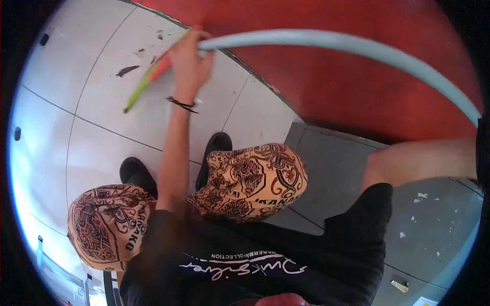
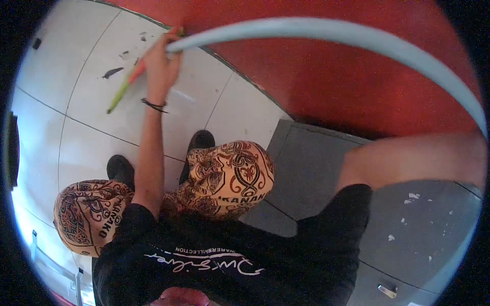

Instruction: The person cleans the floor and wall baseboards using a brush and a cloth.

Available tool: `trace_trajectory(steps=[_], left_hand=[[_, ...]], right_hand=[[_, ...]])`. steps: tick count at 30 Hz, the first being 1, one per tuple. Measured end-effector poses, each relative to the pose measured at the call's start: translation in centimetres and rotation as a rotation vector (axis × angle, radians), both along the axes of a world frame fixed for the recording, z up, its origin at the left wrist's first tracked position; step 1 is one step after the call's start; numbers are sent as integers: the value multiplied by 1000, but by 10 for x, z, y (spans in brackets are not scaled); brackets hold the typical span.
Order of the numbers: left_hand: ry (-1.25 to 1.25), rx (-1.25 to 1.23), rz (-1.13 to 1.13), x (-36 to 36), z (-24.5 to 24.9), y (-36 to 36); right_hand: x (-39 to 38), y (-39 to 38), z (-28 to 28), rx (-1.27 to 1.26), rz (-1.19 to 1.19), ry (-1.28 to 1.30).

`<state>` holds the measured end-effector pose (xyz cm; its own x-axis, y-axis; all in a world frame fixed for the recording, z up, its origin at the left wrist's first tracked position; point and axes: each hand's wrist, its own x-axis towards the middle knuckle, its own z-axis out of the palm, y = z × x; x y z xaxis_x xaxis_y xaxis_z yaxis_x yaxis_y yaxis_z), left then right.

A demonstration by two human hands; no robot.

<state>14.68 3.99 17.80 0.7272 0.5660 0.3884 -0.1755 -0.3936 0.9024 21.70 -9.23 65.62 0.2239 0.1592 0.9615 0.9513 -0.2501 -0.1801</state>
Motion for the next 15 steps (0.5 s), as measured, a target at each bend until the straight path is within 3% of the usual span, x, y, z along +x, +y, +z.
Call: trace_trajectory(steps=[2, 5, 8, 11, 13, 14, 15], left_hand=[[47, 95, -27, -9, 30, -65], [202, -323, -709, -30, 65, -152], [136, -605, -1443, -23, 25, -237], [123, -621, -1559, -3, -21, -271], [138, -553, -1452, 6, -55, -265], [332, -679, -1454, 5, -66, -255], [331, -681, -1316, 4, -79, -244]], right_hand=[[-3, 7, 2, -69, -13, 12], [-7, 17, -2, -164, -29, 37], [2, 39, -29, -265, -48, 93], [22, 52, -57, -340, -66, 146], [40, 57, -85, -376, -68, 205], [46, 58, -97, -396, -75, 232], [49, 59, -107, -416, -82, 255]])
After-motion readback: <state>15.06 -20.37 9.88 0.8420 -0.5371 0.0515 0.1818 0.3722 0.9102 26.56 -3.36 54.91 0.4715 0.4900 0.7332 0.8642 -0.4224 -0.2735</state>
